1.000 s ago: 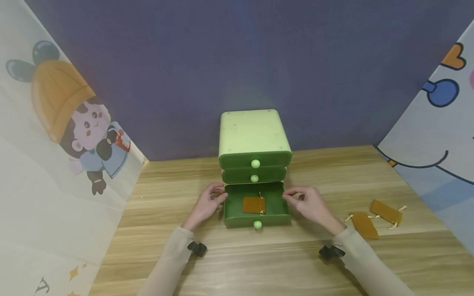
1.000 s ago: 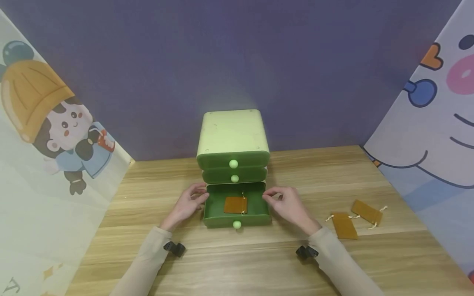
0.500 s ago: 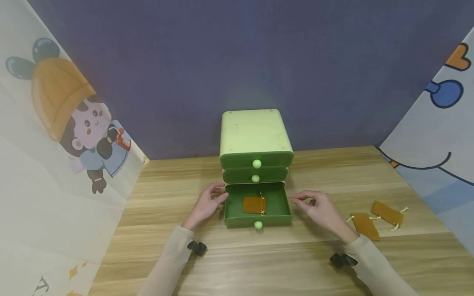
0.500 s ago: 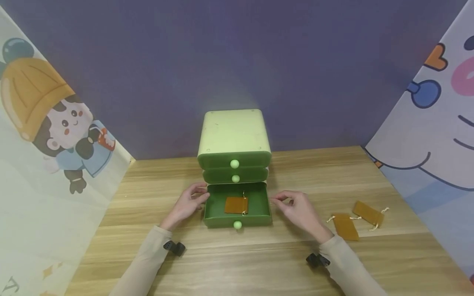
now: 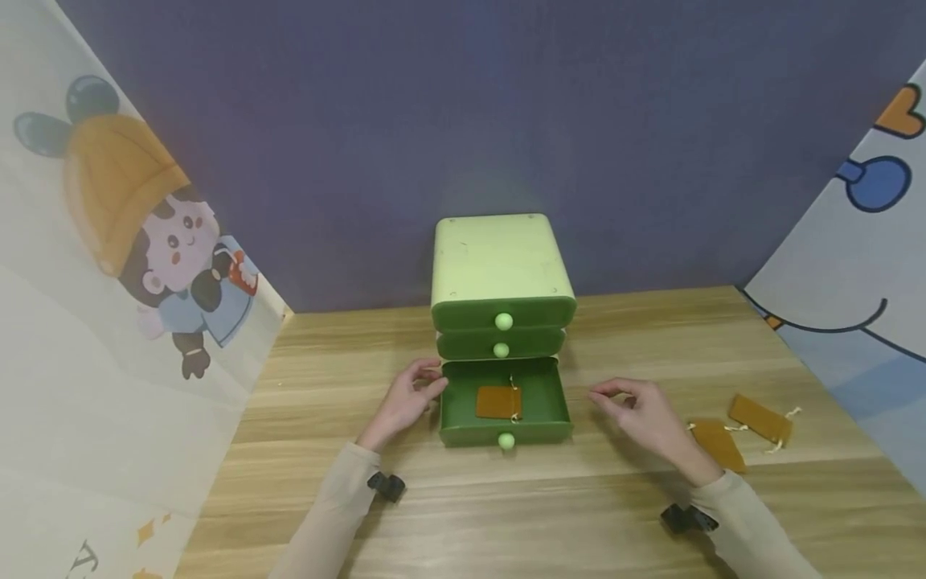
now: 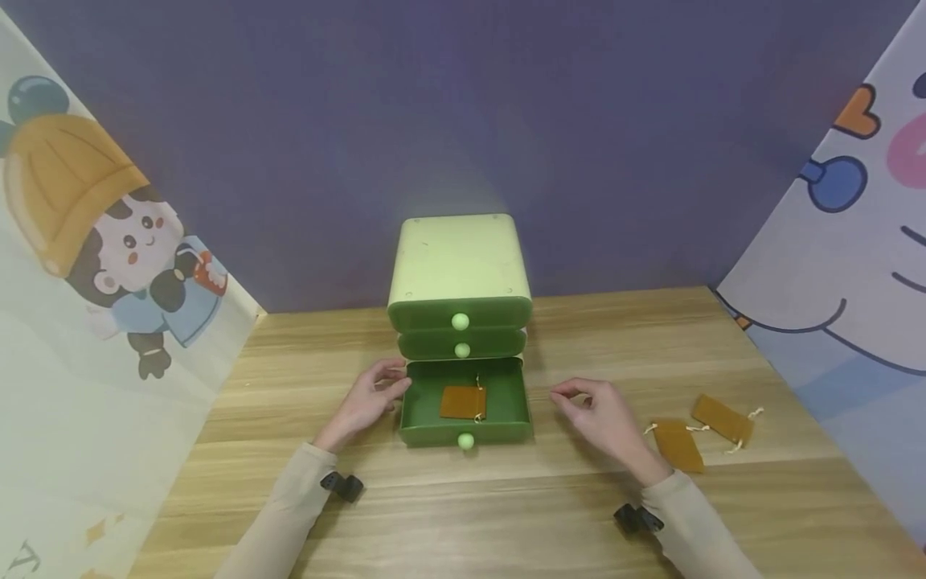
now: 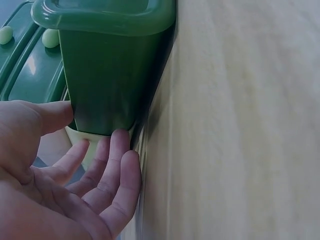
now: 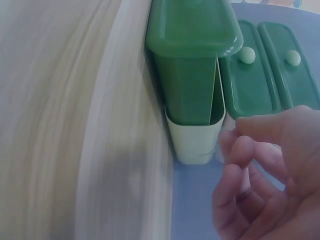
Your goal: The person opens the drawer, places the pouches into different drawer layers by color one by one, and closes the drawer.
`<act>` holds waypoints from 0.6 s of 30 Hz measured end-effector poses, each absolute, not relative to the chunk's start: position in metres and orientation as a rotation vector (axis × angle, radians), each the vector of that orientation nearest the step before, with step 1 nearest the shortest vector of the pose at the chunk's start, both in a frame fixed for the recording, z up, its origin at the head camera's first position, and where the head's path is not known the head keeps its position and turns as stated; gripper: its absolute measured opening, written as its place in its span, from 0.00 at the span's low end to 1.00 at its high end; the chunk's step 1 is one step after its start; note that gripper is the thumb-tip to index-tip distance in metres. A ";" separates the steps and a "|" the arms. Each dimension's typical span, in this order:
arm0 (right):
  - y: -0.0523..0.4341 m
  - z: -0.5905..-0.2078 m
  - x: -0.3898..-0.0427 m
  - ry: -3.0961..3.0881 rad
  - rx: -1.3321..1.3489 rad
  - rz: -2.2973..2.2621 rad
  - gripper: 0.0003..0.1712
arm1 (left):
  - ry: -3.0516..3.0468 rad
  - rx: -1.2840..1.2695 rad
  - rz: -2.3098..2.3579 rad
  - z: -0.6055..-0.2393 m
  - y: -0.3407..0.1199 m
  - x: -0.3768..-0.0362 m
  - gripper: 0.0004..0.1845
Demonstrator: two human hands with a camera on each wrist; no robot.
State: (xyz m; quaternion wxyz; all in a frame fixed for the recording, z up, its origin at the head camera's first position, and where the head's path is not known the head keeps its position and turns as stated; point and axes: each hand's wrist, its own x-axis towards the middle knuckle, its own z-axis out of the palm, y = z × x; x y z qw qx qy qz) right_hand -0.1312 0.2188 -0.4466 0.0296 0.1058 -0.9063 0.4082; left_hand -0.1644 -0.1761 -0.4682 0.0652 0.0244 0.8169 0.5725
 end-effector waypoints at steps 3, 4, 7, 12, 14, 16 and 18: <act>0.225 -0.446 -0.127 -2.808 0.310 1.256 0.12 | 2.461 0.068 1.729 -0.468 -0.175 -0.164 0.25; 0.227 -0.446 -0.126 -2.816 0.301 1.254 0.13 | 2.460 0.068 1.730 -0.468 -0.175 -0.164 0.25; 0.235 -0.449 -0.123 -2.825 0.288 1.235 0.13 | 2.459 0.064 1.727 -0.467 -0.175 -0.163 0.25; 0.244 -0.452 -0.121 -2.813 0.281 1.227 0.12 | 2.471 0.066 1.719 -0.466 -0.175 -0.162 0.24; 0.248 -0.452 -0.120 -2.823 0.266 1.236 0.12 | 2.471 0.060 1.720 -0.466 -0.175 -0.162 0.24; 0.252 -0.452 -0.119 -2.839 0.264 1.221 0.13 | 2.472 0.056 1.721 -0.467 -0.175 -0.163 0.24; 0.257 -0.452 -0.119 -2.869 0.249 1.185 0.14 | 2.473 0.058 1.726 -0.467 -0.175 -0.163 0.24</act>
